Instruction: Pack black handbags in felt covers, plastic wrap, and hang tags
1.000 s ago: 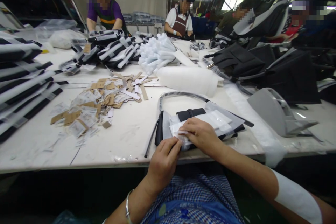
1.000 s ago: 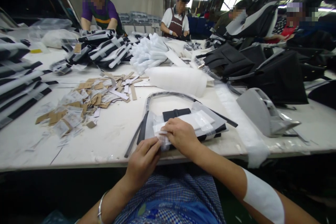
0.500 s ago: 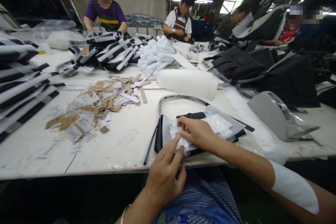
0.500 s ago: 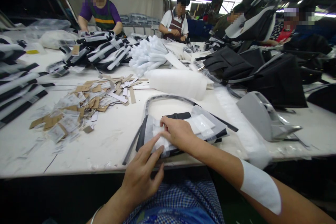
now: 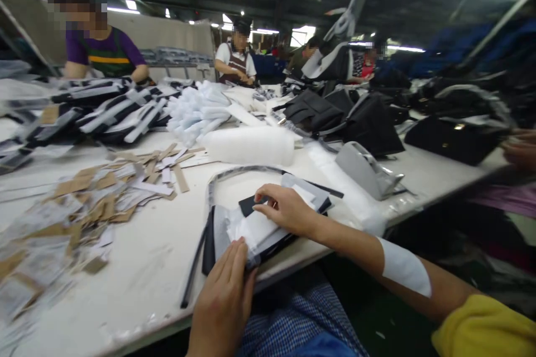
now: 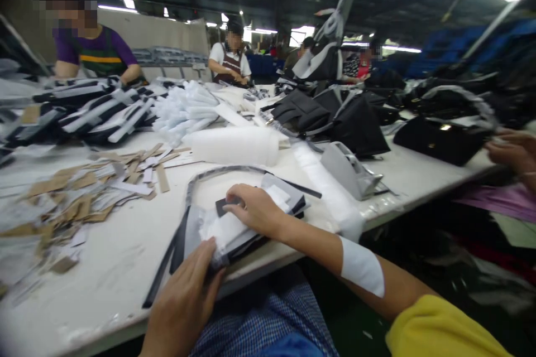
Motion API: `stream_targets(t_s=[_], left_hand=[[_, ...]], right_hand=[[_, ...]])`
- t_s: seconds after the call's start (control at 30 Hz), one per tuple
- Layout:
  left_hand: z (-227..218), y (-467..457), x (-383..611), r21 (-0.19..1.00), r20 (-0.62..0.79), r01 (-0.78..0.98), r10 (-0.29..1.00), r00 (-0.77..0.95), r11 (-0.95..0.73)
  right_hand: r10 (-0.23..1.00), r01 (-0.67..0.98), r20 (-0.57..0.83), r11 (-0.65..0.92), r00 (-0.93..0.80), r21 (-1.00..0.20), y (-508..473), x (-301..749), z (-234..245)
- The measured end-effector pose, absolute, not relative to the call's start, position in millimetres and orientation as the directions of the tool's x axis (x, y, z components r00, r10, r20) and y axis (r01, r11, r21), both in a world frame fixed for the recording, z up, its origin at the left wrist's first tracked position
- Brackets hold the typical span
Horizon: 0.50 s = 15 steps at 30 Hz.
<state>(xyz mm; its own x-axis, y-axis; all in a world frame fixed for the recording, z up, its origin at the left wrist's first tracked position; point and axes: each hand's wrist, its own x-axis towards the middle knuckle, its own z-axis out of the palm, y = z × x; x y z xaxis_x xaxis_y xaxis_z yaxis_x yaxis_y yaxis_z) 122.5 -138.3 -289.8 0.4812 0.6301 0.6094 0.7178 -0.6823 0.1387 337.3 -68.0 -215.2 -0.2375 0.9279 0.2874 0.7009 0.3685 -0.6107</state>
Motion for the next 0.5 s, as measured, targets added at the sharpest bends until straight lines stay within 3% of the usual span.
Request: stream_targets(t_s=[0.1,0.2,0.27,0.37,0.5], left_hand=[[-295.2,-132.5,118.5,0.073,0.663,0.701,0.559,0.497,-0.710],[-298.0,-128.8,116.3,0.030,0.688,0.689,0.515,0.511,-0.724],[-297.9,-127.7,116.1,0.016,0.692,0.702,0.515,0.506,-0.712],[-297.2,-125.3,116.9,0.006,0.706,0.706,0.503,0.498,-0.708],[-297.0,-121.5,118.1,-0.027,0.728,0.671,0.445,0.521,-0.741]], right_hand=[[0.943,0.753,0.334,0.225,-0.008,-0.618,-82.8,413.5,-198.8],[0.877,0.852,0.331,-0.150,0.349,-0.502,-97.5,513.3,-179.0],[0.812,0.817,0.309,-0.313,0.494,-0.485,-103.7,575.1,-168.2],[0.780,0.730,0.161,-0.464,0.605,-0.502,-107.0,639.5,-161.2],[0.781,0.597,-0.127,-0.561,0.612,-0.574,-102.7,674.4,-167.5]])
